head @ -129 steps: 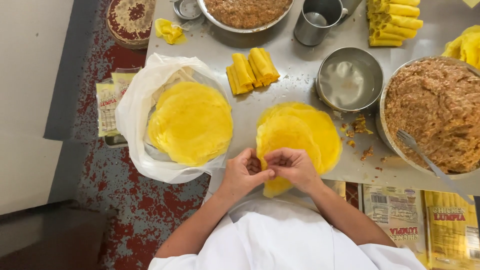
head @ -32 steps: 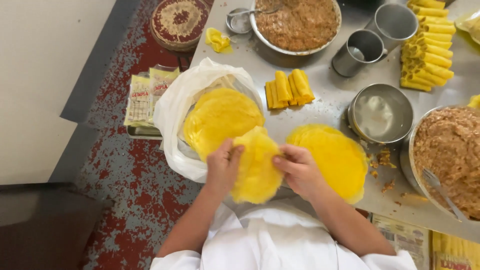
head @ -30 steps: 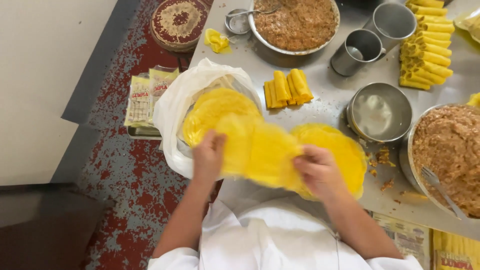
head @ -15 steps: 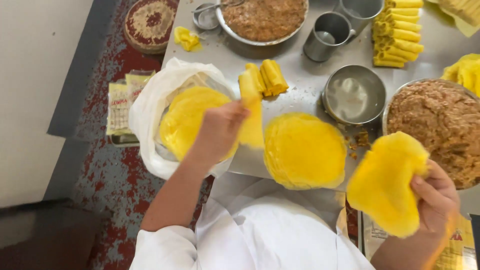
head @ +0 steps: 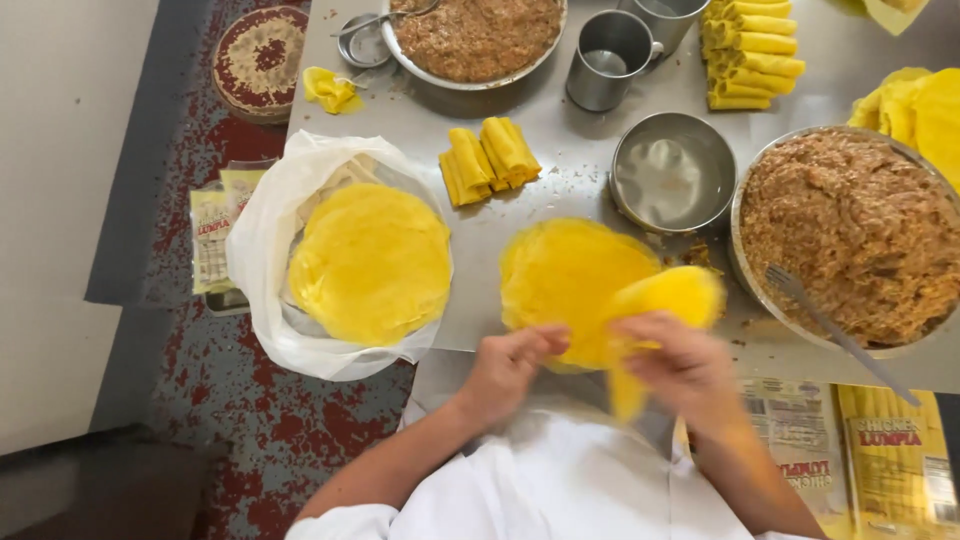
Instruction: Separating thin yellow lumpia wrappers from a stack and placing them aside.
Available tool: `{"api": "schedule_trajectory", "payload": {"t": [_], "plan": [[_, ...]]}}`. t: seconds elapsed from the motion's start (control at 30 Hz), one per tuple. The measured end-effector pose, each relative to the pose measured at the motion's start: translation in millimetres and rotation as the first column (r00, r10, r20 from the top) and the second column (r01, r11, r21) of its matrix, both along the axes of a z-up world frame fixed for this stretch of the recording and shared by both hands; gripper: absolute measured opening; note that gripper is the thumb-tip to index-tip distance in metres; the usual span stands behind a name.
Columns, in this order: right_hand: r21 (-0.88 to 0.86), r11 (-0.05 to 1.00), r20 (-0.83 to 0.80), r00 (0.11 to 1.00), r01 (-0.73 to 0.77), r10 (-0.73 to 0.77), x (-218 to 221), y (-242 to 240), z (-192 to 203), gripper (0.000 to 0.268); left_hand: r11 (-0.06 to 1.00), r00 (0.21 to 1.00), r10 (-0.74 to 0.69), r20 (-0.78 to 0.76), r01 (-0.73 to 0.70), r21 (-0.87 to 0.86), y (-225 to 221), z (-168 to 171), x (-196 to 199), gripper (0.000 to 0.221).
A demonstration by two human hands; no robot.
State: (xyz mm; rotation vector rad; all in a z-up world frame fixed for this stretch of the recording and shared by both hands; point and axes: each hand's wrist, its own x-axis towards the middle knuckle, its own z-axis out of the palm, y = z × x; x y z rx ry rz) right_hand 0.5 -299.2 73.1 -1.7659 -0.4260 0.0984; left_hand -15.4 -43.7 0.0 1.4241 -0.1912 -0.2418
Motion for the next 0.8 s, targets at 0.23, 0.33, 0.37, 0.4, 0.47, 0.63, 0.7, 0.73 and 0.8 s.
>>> {"api": "schedule_trajectory", "payload": {"t": [0.23,0.33,0.37,0.4,0.47,0.63,0.7,0.73,0.8], "plan": [[0.094,0.996,-0.318,0.948,0.003,0.027,11,68,-80,0.026,0.967,0.898,0.082,-0.433,-0.178,-0.185,40,-40,6,0.043],[0.272,0.957,-0.43,0.902,0.1,0.028,15,75,-96,0.023,0.985,0.932,0.173,-0.319,-0.162,0.062,37,-38,16,0.026],[0.297,0.948,-0.428,0.904,0.117,0.023,16,76,-96,0.022,0.98,0.94,0.192,-0.283,-0.167,0.112,36,-45,19,0.02],[0.321,0.938,-0.428,0.904,0.128,0.023,16,77,-97,0.021,0.97,0.944,0.215,-0.25,-0.178,0.163,35,-51,19,0.015],[0.341,0.928,-0.46,0.888,0.149,0.026,16,79,-91,0.024,0.954,0.955,0.243,-0.168,-0.204,0.219,29,-17,14,0.012],[0.392,0.888,-0.544,0.839,0.241,0.012,18,80,-90,0.035,0.928,0.966,0.179,0.189,-0.229,0.293,19,27,5,0.021],[0.367,0.885,-0.584,0.812,0.287,-0.022,19,79,-98,0.029,0.934,0.966,0.16,0.201,-0.214,0.285,20,21,4,0.021],[0.368,0.884,-0.584,0.812,0.288,-0.021,19,80,-96,0.029,0.934,0.967,0.16,0.2,-0.214,0.286,20,19,3,0.021],[0.413,0.849,-0.632,0.775,0.329,0.007,18,82,-92,0.029,0.96,0.975,0.213,0.058,-0.22,0.171,20,15,3,0.023]]}}
